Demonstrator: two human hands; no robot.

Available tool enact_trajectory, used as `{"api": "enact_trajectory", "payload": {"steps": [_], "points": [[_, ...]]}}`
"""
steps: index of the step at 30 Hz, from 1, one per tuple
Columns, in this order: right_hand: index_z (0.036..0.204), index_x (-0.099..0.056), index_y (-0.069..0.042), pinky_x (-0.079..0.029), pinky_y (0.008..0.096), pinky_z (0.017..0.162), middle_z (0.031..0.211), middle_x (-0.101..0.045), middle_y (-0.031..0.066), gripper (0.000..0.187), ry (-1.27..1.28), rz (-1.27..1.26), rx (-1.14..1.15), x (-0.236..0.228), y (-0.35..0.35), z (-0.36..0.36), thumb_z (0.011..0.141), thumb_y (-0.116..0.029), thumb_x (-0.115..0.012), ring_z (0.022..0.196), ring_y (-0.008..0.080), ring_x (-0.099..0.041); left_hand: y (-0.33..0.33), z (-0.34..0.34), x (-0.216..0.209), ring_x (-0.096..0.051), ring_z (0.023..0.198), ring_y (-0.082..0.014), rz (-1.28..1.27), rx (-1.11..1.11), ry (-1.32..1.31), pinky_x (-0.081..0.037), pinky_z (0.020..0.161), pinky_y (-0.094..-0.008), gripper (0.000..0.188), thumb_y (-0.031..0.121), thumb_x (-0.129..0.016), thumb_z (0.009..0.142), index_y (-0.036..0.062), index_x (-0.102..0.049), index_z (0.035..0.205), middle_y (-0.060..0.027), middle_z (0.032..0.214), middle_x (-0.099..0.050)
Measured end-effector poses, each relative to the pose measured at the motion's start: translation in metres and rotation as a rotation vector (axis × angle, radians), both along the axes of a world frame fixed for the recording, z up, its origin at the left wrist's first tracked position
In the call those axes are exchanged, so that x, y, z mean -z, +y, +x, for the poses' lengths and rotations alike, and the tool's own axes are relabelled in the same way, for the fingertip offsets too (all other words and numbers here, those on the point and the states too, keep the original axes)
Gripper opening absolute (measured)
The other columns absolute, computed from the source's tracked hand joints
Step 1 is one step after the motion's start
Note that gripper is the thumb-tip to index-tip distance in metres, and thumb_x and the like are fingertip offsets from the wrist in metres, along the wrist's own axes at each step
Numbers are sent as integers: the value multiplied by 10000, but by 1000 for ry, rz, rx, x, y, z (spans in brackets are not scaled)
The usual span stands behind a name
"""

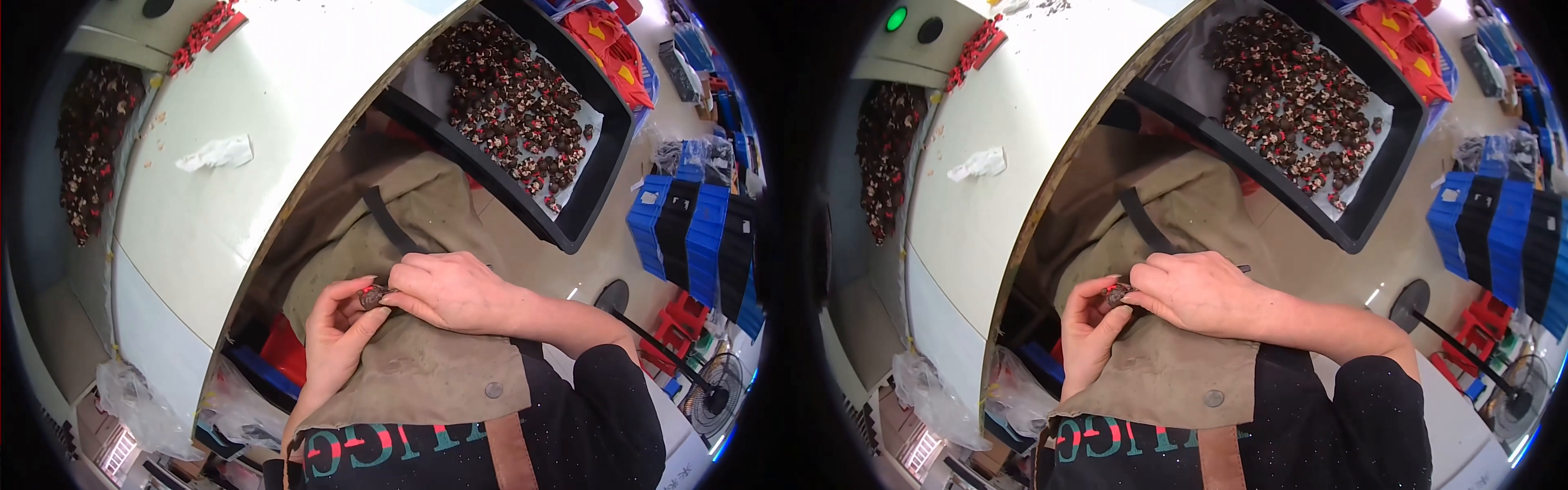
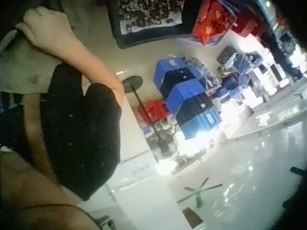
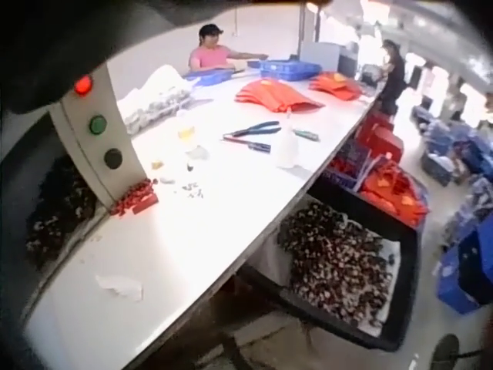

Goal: Clean and detail small toy figurines using a brush at a factory workbench.

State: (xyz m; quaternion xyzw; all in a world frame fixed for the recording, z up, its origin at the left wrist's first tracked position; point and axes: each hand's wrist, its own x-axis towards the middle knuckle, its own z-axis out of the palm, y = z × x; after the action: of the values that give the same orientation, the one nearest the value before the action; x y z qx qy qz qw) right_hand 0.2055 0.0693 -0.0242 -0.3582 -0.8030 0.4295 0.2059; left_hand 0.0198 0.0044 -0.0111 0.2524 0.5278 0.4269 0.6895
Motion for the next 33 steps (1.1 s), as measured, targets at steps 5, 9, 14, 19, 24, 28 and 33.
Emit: {"api": "enact_trajectory", "payload": {"steps": [5,9,14,19,24,28,33], "points": [[830,-534,-58,-453,401,570,758,-542,89,189,49,-84,102,4,14,15,873,-218,-624,683,303,-572,13,8,-6,-579,968,-100,-105,27,92,-461,845,-225,388,-33,-642,847,23,-512,1208,-41,1045,-607],[834,-546,-50,-456,397,597,748,-539,113,185,50,-82,164,11,34,29,871,-213,-624,683,322,-562,22,14,-8,-592,958,-134,-143,66,210,-492,788,-242,358,-10,-593,862,32,-502,1206,-63,1067,-601],[886,-563,-4,-451,350,630,762,-577,134,222,152,-151,441,44,107,52,884,-224,-593,657,242,-559,36,2,-20,-594,888,-209,498,171,588,-507,798,-297,359,-11,-585,817,15,-494,1163,-131,1034,-556],[1029,-619,-23,-397,274,497,727,-590,31,323,167,-276,707,117,211,68,859,-298,-632,555,102,-478,83,-6,-42,-581,924,-260,982,154,854,-525,815,-353,456,-45,-718,729,-1,-507,1131,-164,1043,-540],[1133,-606,-8,-517,368,720,916,-678,181,465,229,-466,708,206,314,19,780,-303,-677,810,274,-666,106,-25,-31,-560,893,-209,980,112,1212,-506,807,-333,367,30,-632,862,-18,-485,1195,-130,1044,-508],[1241,-563,-82,-482,373,877,1131,-640,159,510,782,-313,698,357,398,-1,830,-383,-586,1040,317,-618,114,-16,-24,-561,874,-192,944,65,1055,-501,799,-325,359,79,-632,876,-23,-491,1190,-107,1023,-504],[1368,-430,-91,-318,324,1060,1416,-431,109,453,622,-304,525,341,384,-33,958,-285,-419,1307,256,-392,112,-25,-24,-569,869,-207,900,95,1146,-501,792,-330,362,66,-627,864,-25,-493,1187,-116,999,-510]]}}
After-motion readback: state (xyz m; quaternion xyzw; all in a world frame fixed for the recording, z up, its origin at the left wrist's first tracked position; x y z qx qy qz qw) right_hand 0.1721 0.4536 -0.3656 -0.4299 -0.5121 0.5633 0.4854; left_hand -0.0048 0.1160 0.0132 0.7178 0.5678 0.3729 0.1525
